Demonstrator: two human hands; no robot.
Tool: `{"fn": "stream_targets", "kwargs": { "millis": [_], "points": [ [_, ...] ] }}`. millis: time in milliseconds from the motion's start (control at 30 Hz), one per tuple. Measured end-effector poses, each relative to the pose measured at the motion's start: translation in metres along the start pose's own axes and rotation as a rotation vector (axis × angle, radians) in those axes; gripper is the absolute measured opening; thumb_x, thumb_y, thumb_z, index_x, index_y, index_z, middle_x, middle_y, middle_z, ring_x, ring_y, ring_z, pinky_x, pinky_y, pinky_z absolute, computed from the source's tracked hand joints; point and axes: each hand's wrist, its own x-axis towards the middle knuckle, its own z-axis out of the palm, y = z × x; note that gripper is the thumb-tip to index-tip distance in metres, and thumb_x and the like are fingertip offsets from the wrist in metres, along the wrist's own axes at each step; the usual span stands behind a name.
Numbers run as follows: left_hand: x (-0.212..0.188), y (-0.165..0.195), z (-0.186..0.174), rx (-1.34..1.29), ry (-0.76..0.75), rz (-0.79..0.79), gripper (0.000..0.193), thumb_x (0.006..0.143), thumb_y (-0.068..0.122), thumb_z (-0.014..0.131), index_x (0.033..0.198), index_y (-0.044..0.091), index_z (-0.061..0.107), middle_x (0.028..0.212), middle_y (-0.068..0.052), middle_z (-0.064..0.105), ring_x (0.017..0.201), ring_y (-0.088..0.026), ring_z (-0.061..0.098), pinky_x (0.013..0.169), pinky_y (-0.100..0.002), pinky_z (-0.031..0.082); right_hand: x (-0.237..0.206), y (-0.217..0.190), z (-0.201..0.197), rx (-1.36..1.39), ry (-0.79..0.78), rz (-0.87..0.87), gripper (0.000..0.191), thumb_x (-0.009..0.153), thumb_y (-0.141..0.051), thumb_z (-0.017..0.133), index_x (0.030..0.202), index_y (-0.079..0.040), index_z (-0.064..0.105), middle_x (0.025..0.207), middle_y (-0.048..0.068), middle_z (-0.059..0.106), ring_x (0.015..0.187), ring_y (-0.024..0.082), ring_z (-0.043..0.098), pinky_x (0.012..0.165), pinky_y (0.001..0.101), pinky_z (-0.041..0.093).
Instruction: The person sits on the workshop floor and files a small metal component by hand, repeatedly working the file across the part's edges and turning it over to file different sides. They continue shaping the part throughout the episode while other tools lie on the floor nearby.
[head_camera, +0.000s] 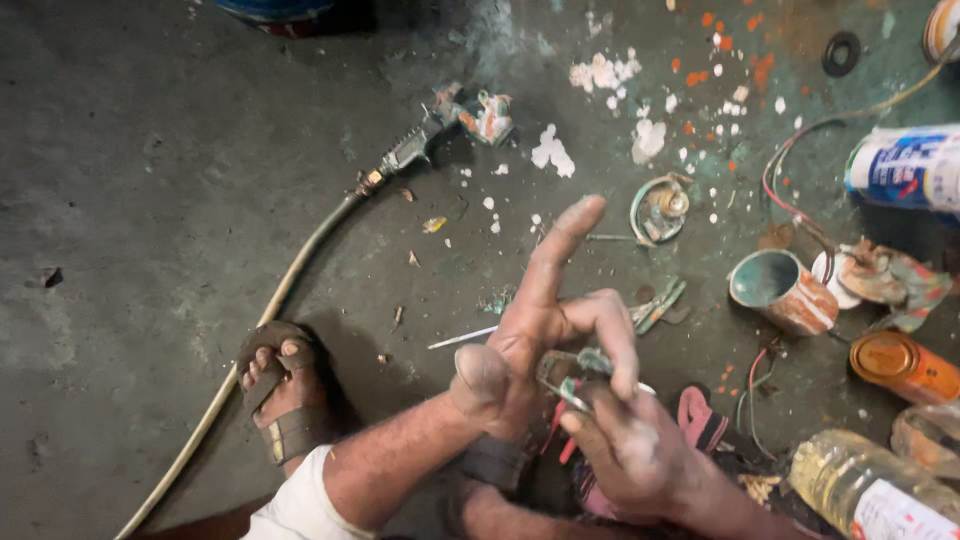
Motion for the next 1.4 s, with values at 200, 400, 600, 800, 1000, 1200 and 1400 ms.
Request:
{"fn": "stream_targets", "kwargs": {
  "millis": [200, 400, 600, 800, 1000, 1200, 1400],
  "points": [
    [0.002, -0.007, 0.004, 0.018, 0.0, 0.047, 0.146, 0.073, 0.1, 0.047, 0.173, 0.009, -0.008, 0.087, -0.011, 0.067, 0.086, -0.018, 0.056, 0.088, -0.032, 0.043, 0.002, 0.003, 0.0, -0.426, 0.322, -0.057, 0.027, 0.088, -0.007, 0.069, 0.11, 0.001, 0.055, 0.078, 0.012, 0.061, 0.062, 0.032, 0.062, 0.051, 0.0453, 0.048],
    [-0.003, -0.007, 0.001, 0.002, 0.036, -0.035, 0.151, 0.068, 0.103, 0.05, 0.173, 0.007, -0.001, 0.087, -0.008, 0.064, 0.082, -0.015, 0.058, 0.086, -0.03, 0.044, 0.005, 0.002, -0.001, -0.581, 0.053, 0.006, 0.026, 0.064, -0.009, 0.073, 0.086, -0.01, 0.06, 0.064, 0.009, 0.059, 0.053, 0.03, 0.064, 0.041, 0.0452, 0.049],
    [-0.006, 0.003, -0.009, -0.011, -0.095, -0.219, 0.163, 0.054, 0.104, 0.056, 0.175, 0.011, -0.003, 0.089, -0.008, 0.062, 0.083, -0.015, 0.065, 0.085, -0.028, 0.051, 0.001, -0.002, 0.003, -0.434, 0.039, -0.111, 0.023, 0.071, -0.01, 0.069, 0.093, -0.006, 0.063, 0.076, 0.015, 0.063, 0.061, 0.035, 0.062, 0.051, 0.049, 0.048],
    [-0.004, 0.01, -0.006, -0.057, -0.132, -0.223, 0.165, 0.048, 0.1, 0.062, 0.172, 0.009, 0.001, 0.081, -0.008, 0.062, 0.079, -0.018, 0.066, 0.079, -0.034, 0.054, 0.0, 0.005, -0.006, -0.034, -0.271, -0.072, 0.02, 0.092, -0.008, 0.06, 0.11, 0.0, 0.062, 0.105, 0.018, 0.066, 0.095, 0.034, 0.065, 0.081, 0.0462, 0.052],
    [-0.001, 0.017, 0.001, -0.101, -0.158, -0.23, 0.162, 0.05, 0.106, 0.05, 0.167, 0.004, 0.003, 0.071, -0.008, 0.063, 0.068, -0.017, 0.063, 0.083, -0.033, 0.056, -0.006, 0.02, -0.008, 0.649, -0.374, 0.252, 0.028, 0.098, -0.017, 0.061, 0.117, 0.003, 0.059, 0.106, 0.01, 0.064, 0.1, 0.021, 0.059, 0.081, 0.0423, 0.052],
    [-0.003, 0.016, -0.001, -0.055, -0.163, -0.117, 0.152, 0.067, 0.105, 0.038, 0.173, 0.001, 0.007, 0.075, -0.008, 0.064, 0.065, -0.015, 0.055, 0.066, -0.028, 0.042, -0.018, 0.032, -0.002, 1.173, -0.582, 0.503, 0.025, 0.104, -0.021, 0.061, 0.121, -0.002, 0.061, 0.073, 0.0, 0.052, 0.064, 0.012, 0.047, 0.057, 0.0316, 0.038],
    [0.003, 0.002, -0.017, -0.012, -0.145, 0.115, 0.125, 0.09, 0.092, 0.032, 0.169, -0.002, 0.013, 0.08, -0.01, 0.069, 0.081, -0.019, 0.058, 0.087, -0.032, 0.044, -0.029, 0.016, 0.02, 1.042, 0.27, 0.107, 0.019, 0.103, -0.008, 0.066, 0.116, -0.004, 0.052, 0.089, 0.004, 0.06, 0.075, 0.013, 0.058, 0.068, 0.0322, 0.054]
  ]
}}
